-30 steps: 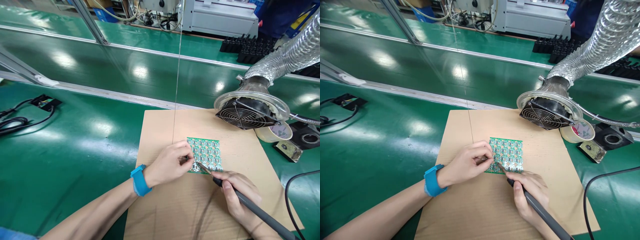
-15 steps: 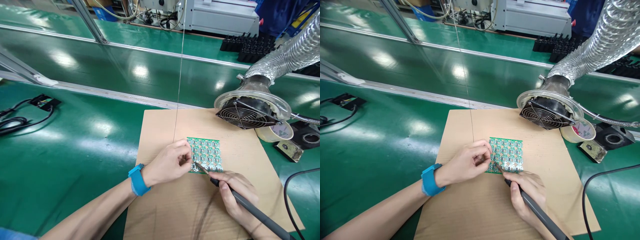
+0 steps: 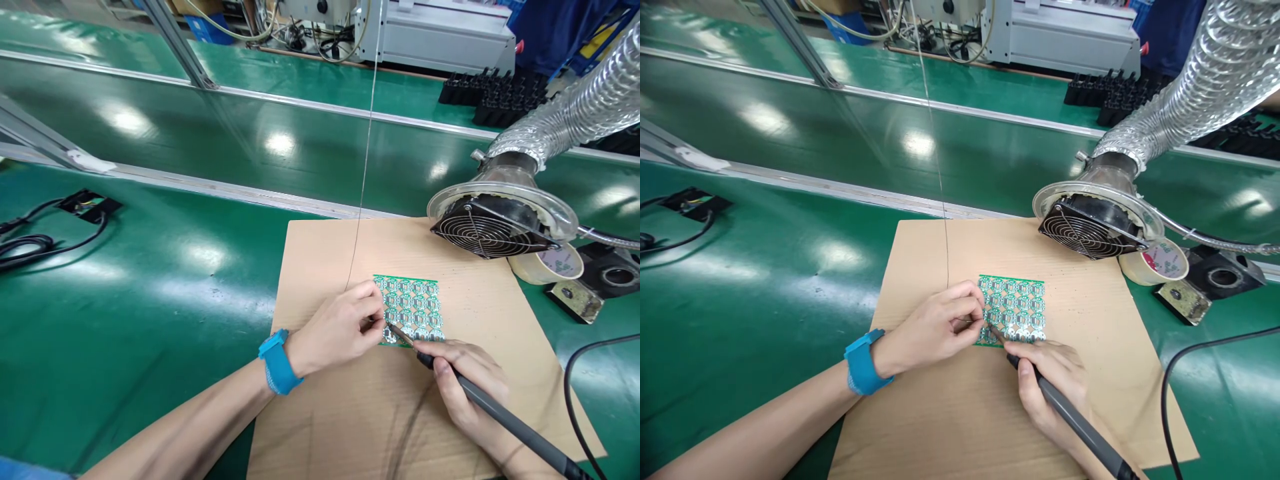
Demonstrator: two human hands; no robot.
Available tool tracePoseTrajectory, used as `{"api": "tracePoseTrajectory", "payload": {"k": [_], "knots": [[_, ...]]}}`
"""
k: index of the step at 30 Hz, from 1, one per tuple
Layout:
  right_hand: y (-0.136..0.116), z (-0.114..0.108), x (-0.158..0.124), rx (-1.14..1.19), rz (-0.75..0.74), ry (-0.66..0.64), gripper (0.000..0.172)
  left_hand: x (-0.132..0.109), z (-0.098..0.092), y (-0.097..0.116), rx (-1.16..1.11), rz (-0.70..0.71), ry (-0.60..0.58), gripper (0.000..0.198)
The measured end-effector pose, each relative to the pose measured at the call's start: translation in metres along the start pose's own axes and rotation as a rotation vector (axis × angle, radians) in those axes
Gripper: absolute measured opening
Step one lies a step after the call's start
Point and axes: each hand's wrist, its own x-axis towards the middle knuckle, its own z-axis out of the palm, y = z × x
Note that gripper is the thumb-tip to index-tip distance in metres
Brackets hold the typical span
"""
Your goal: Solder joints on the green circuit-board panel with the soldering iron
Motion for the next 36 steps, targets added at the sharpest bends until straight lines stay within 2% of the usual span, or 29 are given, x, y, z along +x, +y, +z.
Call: {"api": "tracePoseTrajectory", "payload": {"k": [4,9,13,17,19,23,25,28,33,36], "knots": [[-0.001,0.001,0.001,0.013,-0.001,-0.001,0.023,0.0,-0.003,0.002,-0.064,0.01,0.036,0.013],[-0.002,-0.001,-0.003,0.014,-0.003,0.058,0.023,0.003,-0.007,0.006,-0.139,0.034,0.183,0.014],[0.0,-0.006,-0.012,0.009,0.003,0.125,0.024,0.002,-0.007,0.002,0.026,0.156,0.279,0.014],[0.001,-0.01,-0.017,-0.023,-0.071,0.141,0.023,-0.005,-0.004,-0.001,0.293,0.284,0.322,0.009],[-0.001,-0.01,-0.017,-0.017,-0.107,0.121,0.024,-0.007,-0.003,0.002,0.244,0.233,0.304,0.008],[-0.008,-0.011,-0.014,0.008,-0.18,0.095,0.028,-0.008,0.001,0.011,-0.144,-0.109,0.114,0.022],[-0.01,-0.01,-0.014,0.008,-0.199,0.089,0.029,-0.006,0.003,0.013,-0.229,-0.216,0.033,0.024],[-0.01,-0.009,-0.014,-0.007,-0.191,0.077,0.027,-0.004,0.005,0.015,-0.235,-0.222,0.009,0.019],[-0.009,-0.008,-0.015,-0.04,-0.195,0.072,0.025,-0.002,0.007,0.019,-0.149,-0.168,0.108,0.015],[-0.01,-0.007,-0.013,-0.046,-0.204,0.061,0.025,-0.003,0.009,0.019,-0.124,-0.156,0.121,0.014]]}}
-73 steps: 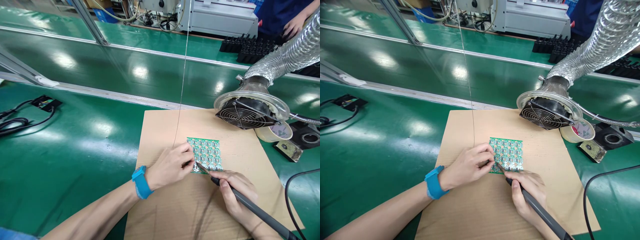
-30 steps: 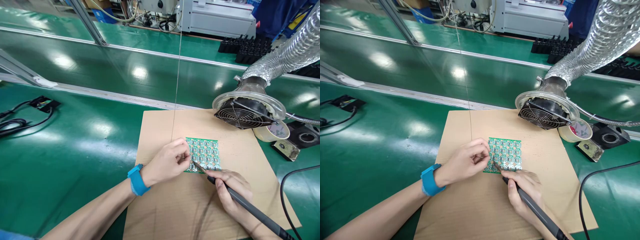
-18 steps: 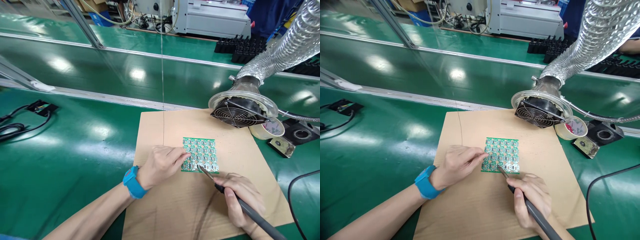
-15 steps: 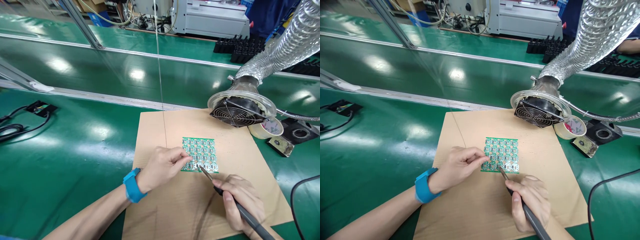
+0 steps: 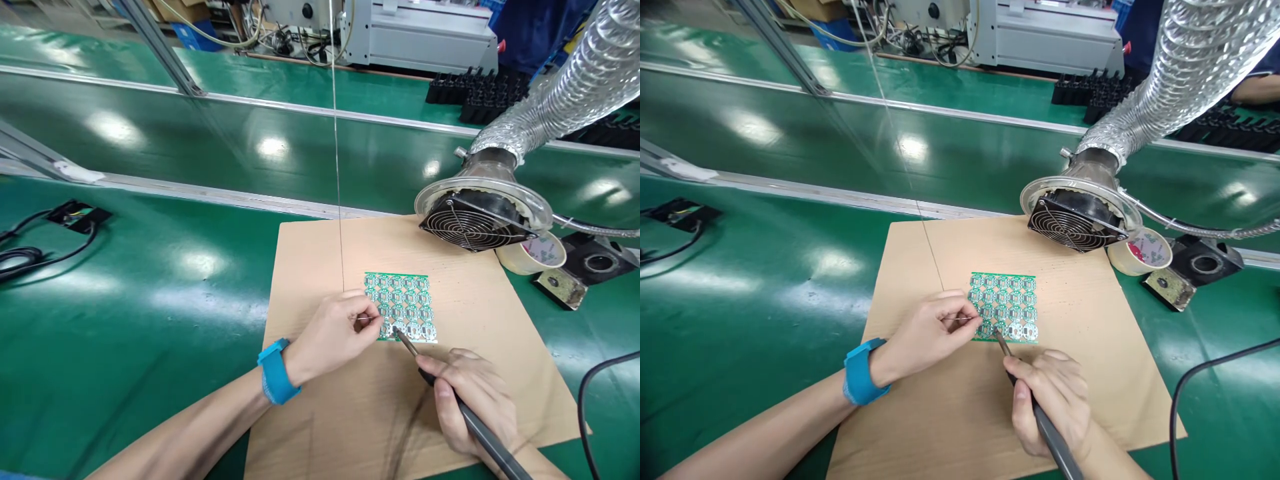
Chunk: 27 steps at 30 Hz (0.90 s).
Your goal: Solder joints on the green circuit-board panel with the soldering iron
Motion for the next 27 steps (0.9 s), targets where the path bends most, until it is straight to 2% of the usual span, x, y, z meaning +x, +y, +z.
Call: {"api": "tracePoseTrajectory", "payload": {"k": [13,27], "knots": [[0.004,0.0101,-0.0034,0.031,0.006,-0.014,0.028,-0.0011,0.002,-0.0024,0.041,0.066,0.004,0.016],[0.0031,0.0075,-0.0045,0.052,-0.016,-0.013,0.027,-0.0035,0.0036,-0.0065,0.063,0.135,-0.034,0.016]]}}
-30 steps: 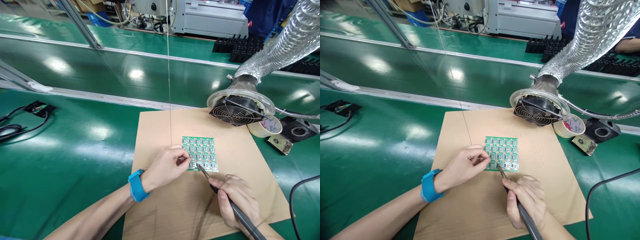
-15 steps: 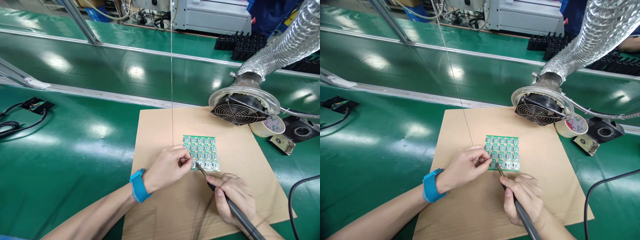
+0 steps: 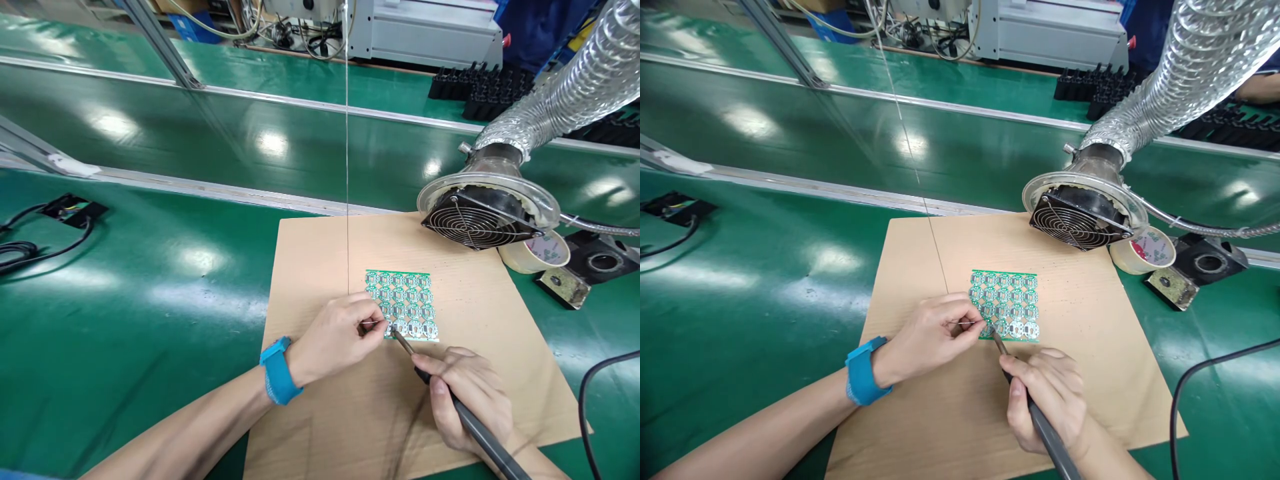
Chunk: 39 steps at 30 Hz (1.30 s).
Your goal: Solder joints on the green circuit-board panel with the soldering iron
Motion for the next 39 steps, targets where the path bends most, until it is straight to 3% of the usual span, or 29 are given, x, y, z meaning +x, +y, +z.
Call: {"api": "tracePoseTrajectory", "payload": {"k": [25,31,39], "knots": [[-0.001,0.002,-0.001,0.007,0.006,0.01,0.026,-0.004,0.003,-0.004,0.146,0.128,-0.128,0.016],[-0.003,-0.002,-0.002,0.02,0.014,0.034,0.028,0.003,-0.007,0.002,-0.108,-0.046,-0.047,0.016],[-0.008,-0.01,-0.002,0.021,-0.014,0.021,0.029,0.007,-0.019,0.003,-0.104,-0.07,-0.203,0.01]]}}
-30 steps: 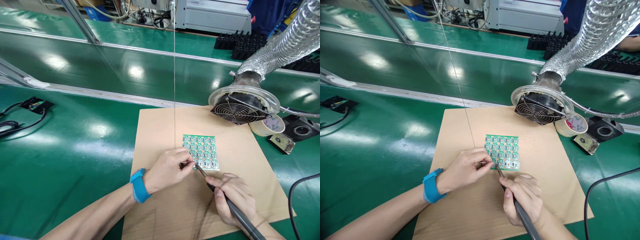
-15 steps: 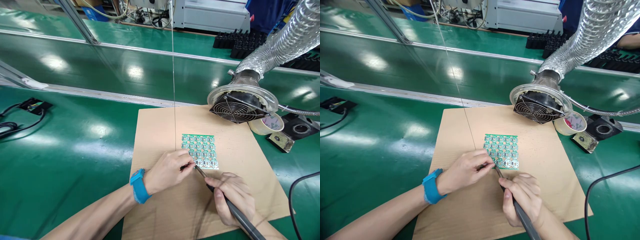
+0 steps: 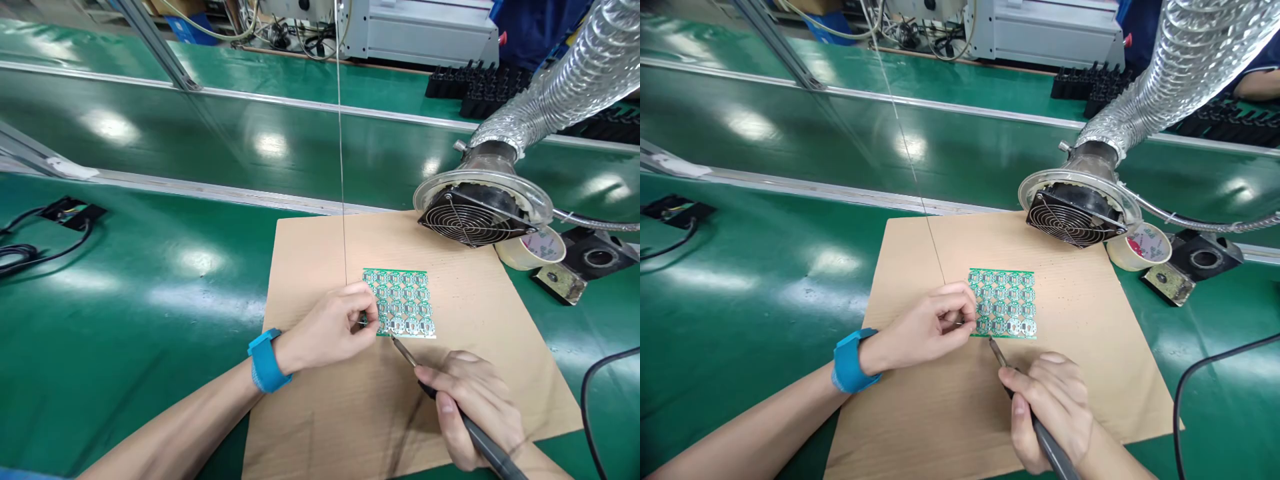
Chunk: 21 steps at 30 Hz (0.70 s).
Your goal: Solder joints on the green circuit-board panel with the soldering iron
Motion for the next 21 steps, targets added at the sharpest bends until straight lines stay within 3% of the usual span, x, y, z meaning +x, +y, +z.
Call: {"api": "tracePoseTrajectory", "payload": {"k": [4,14,21], "knots": [[0.001,0.003,-0.001,0.014,-0.002,-0.007,0.027,-0.001,0.001,0.0,-0.002,0.014,-0.03,0.01],[0.006,0.009,0.0,-0.017,0.025,0.018,0.026,-0.002,0.011,-0.006,0.043,0.077,0.067,0.012],[0.002,0.008,0.008,-0.023,0.024,0.005,0.025,-0.001,0.011,-0.006,-0.003,0.048,0.1,0.012]]}}
